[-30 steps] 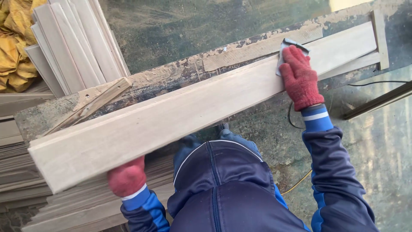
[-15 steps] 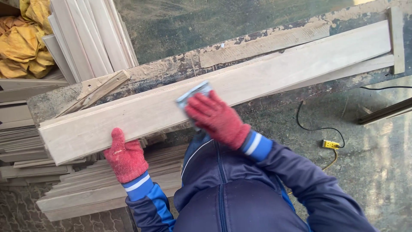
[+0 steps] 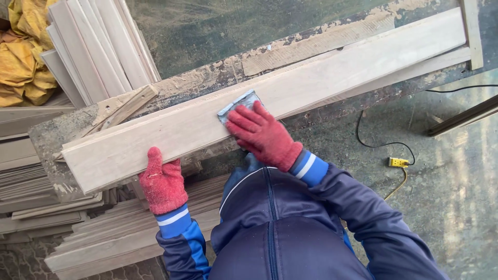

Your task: Manual sanding of a long wooden plank on a workbench using a piece of sandpaper.

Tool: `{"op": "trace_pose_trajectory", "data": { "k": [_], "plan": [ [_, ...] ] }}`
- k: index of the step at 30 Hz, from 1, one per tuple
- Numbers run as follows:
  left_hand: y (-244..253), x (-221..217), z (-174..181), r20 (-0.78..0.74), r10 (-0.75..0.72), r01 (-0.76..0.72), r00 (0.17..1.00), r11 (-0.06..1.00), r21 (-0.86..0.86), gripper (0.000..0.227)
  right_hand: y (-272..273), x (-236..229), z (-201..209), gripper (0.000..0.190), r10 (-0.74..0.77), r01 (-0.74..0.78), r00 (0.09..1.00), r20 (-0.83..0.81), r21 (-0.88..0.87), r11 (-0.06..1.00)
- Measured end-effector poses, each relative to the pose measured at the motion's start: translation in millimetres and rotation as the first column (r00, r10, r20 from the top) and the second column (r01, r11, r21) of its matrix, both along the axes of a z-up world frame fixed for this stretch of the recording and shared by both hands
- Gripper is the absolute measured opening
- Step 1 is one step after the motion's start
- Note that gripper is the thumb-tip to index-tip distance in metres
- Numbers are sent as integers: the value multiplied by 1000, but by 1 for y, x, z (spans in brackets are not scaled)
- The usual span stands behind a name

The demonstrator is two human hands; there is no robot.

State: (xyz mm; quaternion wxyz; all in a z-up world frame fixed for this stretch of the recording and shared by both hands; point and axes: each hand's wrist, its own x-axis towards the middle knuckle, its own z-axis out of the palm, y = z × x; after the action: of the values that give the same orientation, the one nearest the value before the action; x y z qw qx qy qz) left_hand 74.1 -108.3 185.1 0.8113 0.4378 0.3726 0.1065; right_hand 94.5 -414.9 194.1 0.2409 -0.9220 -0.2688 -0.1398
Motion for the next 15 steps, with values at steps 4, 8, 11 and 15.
{"op": "trace_pose_trajectory", "data": {
  "k": [4, 8, 11, 15],
  "plan": [
    [-32, 17, 56, -27, 109, -112, 994, 985, -134, 48, -87, -1, -37, 48, -173, 172, 980, -99, -22, 985],
    [-44, 19, 69, -66, 187, -194, 980, 972, -136, 52, -157, -6, -84, 47, -520, 548, 815, -254, 47, 835],
    [-42, 18, 63, -72, 180, -188, 981, 974, -124, 54, -97, 5, -59, 47, -497, 512, 842, -210, 20, 859],
    [-36, 18, 56, 10, 167, -165, 986, 978, -125, 54, 55, 17, -11, 52, -119, 123, 989, -92, 38, 992]
  ]
}}
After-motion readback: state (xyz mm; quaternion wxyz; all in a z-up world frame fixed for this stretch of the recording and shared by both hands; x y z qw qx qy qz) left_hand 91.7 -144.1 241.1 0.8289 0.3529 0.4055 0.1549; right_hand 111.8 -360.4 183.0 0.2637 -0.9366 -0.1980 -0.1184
